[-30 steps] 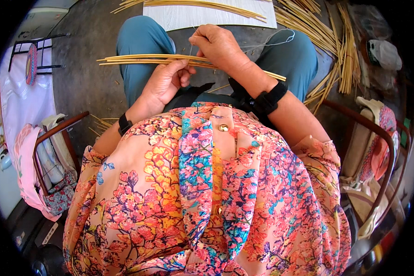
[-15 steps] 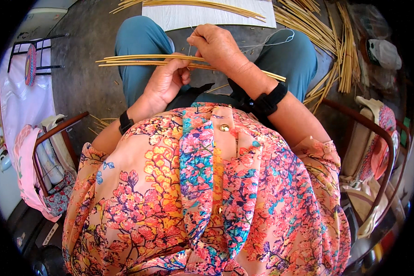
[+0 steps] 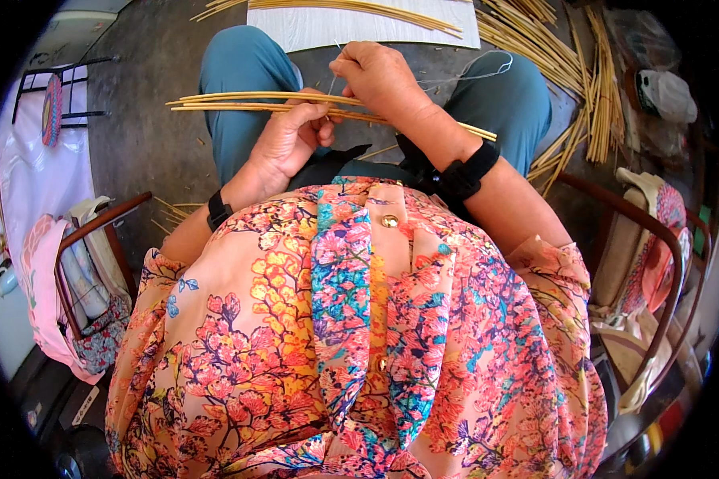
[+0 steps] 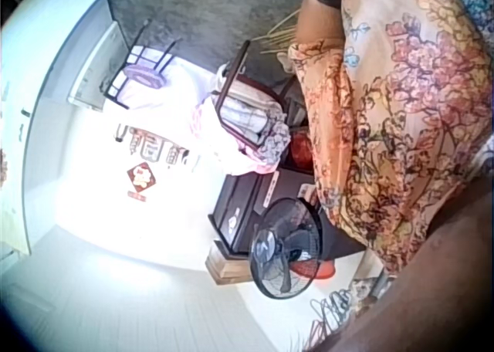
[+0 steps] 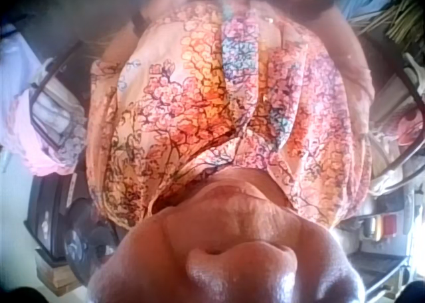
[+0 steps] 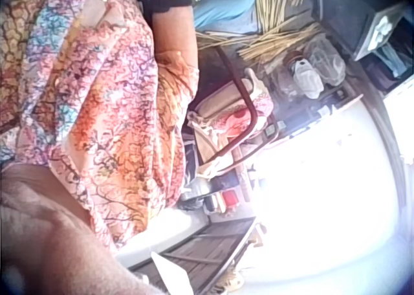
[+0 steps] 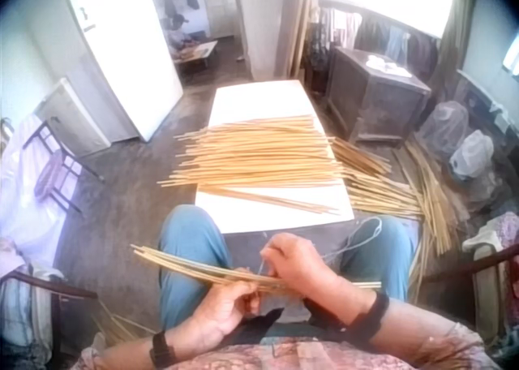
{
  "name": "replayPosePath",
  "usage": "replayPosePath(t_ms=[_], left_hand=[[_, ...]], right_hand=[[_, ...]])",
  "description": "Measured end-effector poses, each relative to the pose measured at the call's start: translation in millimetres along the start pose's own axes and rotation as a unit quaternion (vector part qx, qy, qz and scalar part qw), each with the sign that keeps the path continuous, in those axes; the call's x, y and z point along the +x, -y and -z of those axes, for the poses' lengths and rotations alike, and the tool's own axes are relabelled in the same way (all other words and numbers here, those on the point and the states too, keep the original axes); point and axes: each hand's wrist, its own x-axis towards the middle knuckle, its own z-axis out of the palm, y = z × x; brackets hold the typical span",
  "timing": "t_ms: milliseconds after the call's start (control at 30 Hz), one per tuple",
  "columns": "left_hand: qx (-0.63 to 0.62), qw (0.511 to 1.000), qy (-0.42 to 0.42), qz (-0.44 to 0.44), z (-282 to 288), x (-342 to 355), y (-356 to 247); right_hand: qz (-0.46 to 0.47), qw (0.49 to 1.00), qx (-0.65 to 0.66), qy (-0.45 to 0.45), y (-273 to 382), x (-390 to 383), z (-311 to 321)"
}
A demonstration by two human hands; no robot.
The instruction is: The person weaves thin bamboo strips together by hand, securing them with a white thread using a needle.
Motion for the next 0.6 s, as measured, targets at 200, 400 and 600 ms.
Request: replayPosePath(t_ms=[200, 400, 600], left_hand=[[-0.008, 1.000, -0.008, 0.009, 1.6, -1.8, -0.1], [-0.009, 1.000, -0.012, 0.009, -0.8, -0.7, 0.3], [0.006, 1.000, -0.025, 0.006, -3.1, -0.9, -0.4]], right_hand=[[0.002, 1.000, 0.002, -0.004, 2.9, -1.2, 0.0], [0.031, 0.999, -0.013, -0.003, 4.8, -1.8, 2.2], [0.019, 1.000, -0.019, -0.001, 6.9, -0.8, 2.9]])
